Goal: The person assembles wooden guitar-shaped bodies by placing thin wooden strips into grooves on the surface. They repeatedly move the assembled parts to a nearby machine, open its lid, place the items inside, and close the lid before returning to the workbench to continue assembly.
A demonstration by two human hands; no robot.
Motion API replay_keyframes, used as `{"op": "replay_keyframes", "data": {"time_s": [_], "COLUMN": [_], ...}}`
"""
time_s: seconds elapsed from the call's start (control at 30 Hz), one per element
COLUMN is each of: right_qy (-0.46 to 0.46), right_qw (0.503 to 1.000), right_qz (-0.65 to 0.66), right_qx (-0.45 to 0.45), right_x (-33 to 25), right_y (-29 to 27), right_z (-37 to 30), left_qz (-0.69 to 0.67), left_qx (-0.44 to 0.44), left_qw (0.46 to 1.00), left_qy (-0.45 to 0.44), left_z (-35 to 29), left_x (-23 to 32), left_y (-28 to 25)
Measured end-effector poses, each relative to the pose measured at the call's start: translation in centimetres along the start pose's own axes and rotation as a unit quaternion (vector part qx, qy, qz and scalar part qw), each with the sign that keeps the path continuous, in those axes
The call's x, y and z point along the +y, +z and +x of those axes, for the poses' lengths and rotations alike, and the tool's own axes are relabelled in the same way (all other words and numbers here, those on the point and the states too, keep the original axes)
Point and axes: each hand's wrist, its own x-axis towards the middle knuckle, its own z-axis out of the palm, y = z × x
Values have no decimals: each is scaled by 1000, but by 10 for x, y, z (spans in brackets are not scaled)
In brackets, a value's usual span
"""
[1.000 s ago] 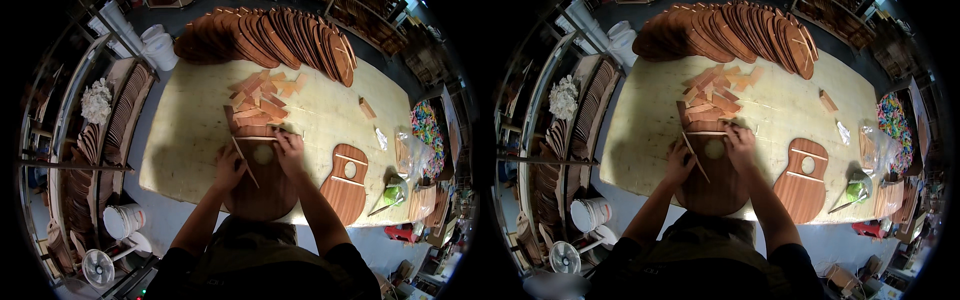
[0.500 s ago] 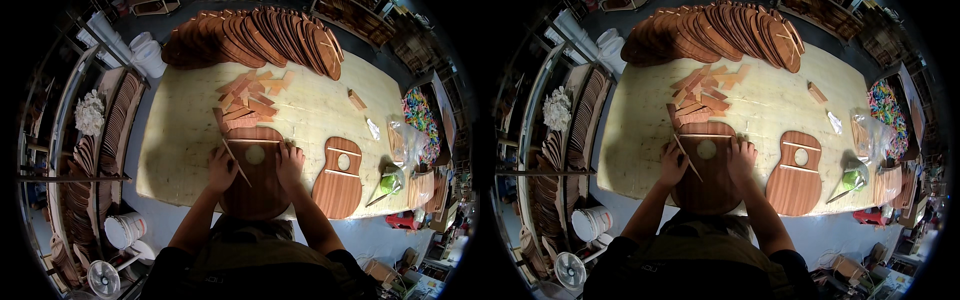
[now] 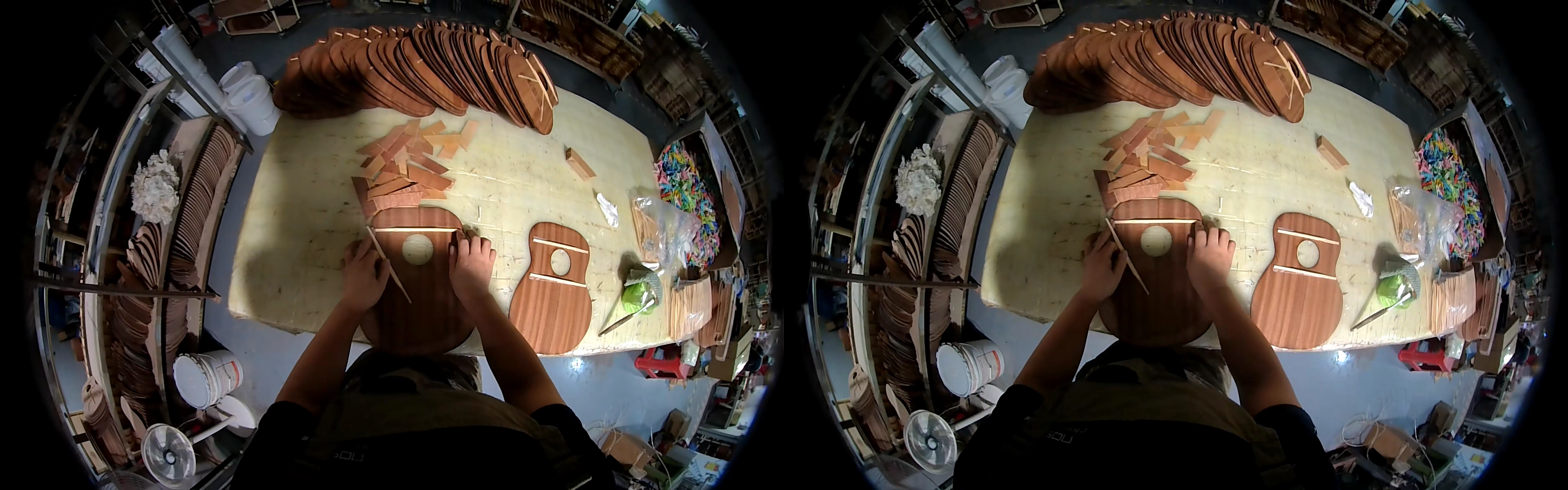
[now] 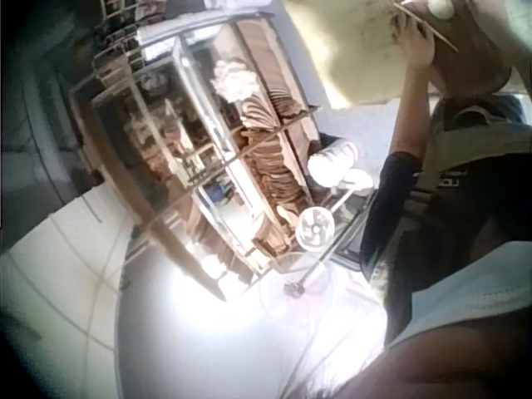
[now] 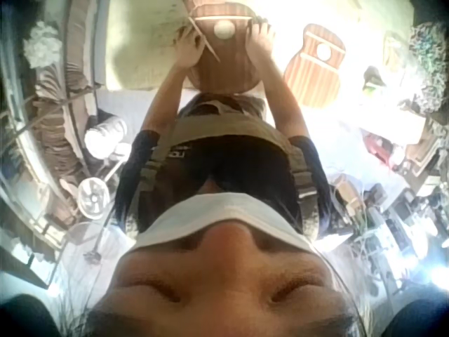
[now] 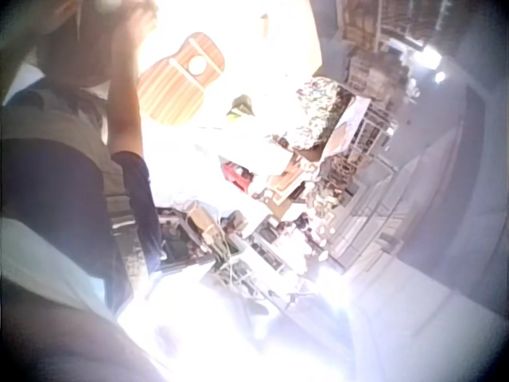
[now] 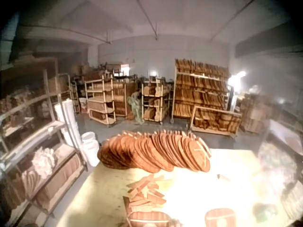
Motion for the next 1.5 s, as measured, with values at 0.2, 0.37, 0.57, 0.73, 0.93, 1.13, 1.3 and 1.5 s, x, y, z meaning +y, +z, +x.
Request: {"op": "replay_keyframes", "data": {"time_s": [0.2,0.37,0.57,0.73,0.93,1.13,1.3,1.5], "right_qy": [29,118,140,-95,-126,-82,24,8], "right_qw": [994,766,797,955,950,959,996,999], "right_qz": [96,568,506,280,285,271,71,15], "right_qx": [33,-275,-299,0,-11,-3,-41,-47], "right_x": [-13,-26,-39,-17,-21,-19,-16,-13], "right_y": [-24,-23,-65,-45,-21,-16,-41,-33], "right_z": [-6,-34,-32,-28,-23,-32,-62,-72], "left_qz": [-156,-453,-341,-112,-17,-9,-30,15], "left_qx": [81,-66,-45,29,7,-4,-4,-24], "left_qw": [984,868,926,993,1000,1000,1000,999], "left_qy": [-11,-192,-156,10,15,14,3,27], "left_z": [-6,-28,-54,-70,-71,-73,-77,-75], "left_x": [-11,27,27,27,27,22,20,18], "left_y": [2,-29,-15,-17,-10,-6,0,2]}}
